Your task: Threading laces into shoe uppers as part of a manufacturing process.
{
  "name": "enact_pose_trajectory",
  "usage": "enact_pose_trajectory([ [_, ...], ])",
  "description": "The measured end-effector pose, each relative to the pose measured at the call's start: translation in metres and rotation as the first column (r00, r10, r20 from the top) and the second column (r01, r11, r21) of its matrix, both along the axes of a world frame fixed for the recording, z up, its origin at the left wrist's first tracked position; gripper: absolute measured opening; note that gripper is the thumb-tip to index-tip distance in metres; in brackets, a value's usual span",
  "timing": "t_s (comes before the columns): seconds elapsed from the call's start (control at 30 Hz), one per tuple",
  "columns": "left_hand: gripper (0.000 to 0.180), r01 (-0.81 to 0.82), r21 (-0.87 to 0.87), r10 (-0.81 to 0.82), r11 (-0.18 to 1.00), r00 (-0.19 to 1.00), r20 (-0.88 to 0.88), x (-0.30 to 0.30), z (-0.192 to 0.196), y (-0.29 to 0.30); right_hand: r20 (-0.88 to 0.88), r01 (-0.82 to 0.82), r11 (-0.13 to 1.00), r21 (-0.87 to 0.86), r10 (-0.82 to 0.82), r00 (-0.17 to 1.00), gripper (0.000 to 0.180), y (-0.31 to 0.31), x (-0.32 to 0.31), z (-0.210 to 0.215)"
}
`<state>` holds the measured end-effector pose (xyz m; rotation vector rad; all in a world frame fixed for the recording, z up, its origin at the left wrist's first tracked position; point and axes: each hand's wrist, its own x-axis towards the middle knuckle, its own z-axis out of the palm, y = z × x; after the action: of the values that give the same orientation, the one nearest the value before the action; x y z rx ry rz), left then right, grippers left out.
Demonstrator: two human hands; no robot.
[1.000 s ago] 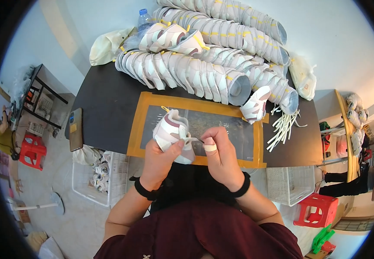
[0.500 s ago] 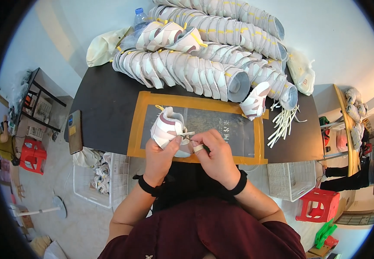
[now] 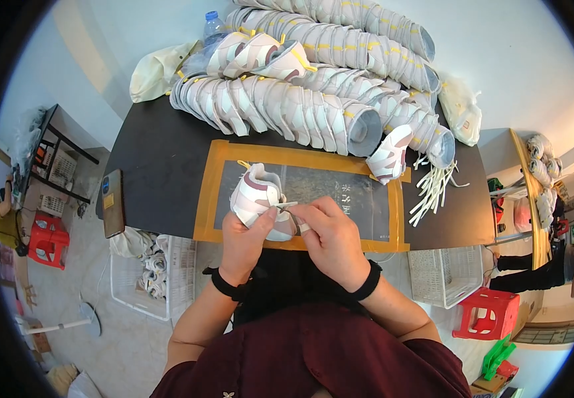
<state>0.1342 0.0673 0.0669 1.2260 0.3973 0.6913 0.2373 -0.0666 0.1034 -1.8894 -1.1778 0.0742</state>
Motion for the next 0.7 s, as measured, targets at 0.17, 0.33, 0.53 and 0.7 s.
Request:
enact_pose_trajectory([
  [0.17,0.02,0.031,0.086,-0.025,0.996,0.998,-0.066,-0.002,0.001,0.001,0.156,-0.029,0.997,-0.071,0.039,0.987,0.024,0.0,0.003,0.012],
  [0.33,0.021,0.03,0.125,-0.02,0.992,0.997,-0.078,0.001,-0.002,0.002,0.245,-0.046,0.986,-0.163,0.086,0.966,0.015,0.005,0.007,0.013],
  [0.53,0.023,0.007,0.025,-0.004,1.0,0.989,-0.147,0.005,-0.008,0.002,0.301,-0.117,0.943,-0.312,0.215,0.929,0.015,0.013,0.015,0.012],
  [0.7,0.024,-0.041,-0.024,0.037,0.999,0.988,-0.15,0.01,-0.008,0.001,0.287,-0.203,0.895,-0.396,0.331,0.899,0.017,0.022,0.02,0.008],
])
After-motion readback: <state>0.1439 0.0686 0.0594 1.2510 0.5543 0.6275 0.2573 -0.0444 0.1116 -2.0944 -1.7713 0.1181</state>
